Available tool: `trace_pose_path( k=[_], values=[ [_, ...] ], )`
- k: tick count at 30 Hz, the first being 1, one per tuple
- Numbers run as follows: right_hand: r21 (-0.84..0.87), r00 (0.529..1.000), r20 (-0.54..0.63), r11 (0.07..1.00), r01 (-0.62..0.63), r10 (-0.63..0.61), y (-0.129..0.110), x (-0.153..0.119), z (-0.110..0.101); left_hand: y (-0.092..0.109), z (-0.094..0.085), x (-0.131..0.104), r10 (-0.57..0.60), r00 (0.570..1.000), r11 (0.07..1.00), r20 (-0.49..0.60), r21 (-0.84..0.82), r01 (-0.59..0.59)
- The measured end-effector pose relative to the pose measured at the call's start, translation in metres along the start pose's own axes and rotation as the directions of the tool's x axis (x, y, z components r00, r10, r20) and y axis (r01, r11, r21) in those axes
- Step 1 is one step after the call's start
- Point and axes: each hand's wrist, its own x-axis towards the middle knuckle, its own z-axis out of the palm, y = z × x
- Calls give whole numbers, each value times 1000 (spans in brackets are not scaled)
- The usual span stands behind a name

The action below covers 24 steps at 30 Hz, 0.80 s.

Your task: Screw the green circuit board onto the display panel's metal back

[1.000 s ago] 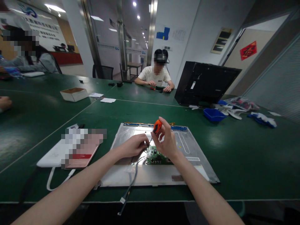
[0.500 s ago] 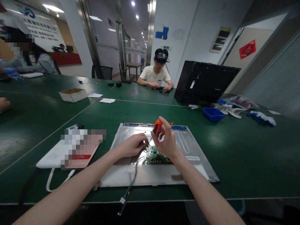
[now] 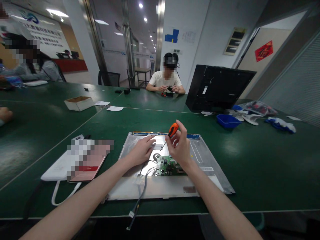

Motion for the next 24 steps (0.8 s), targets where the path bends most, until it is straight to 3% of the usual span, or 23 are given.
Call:
trace_pose_path(
  k=[18, 24],
  values=[
    [-19, 998, 43, 999, 39, -38, -2, 0, -1, -2, -2, 0, -95, 994, 986, 44, 145, 88],
    [-32, 998, 39, 998, 51, -49, 0, -2, -1, 4, -5, -3, -97, 995, 986, -5, 137, 96]
  ],
)
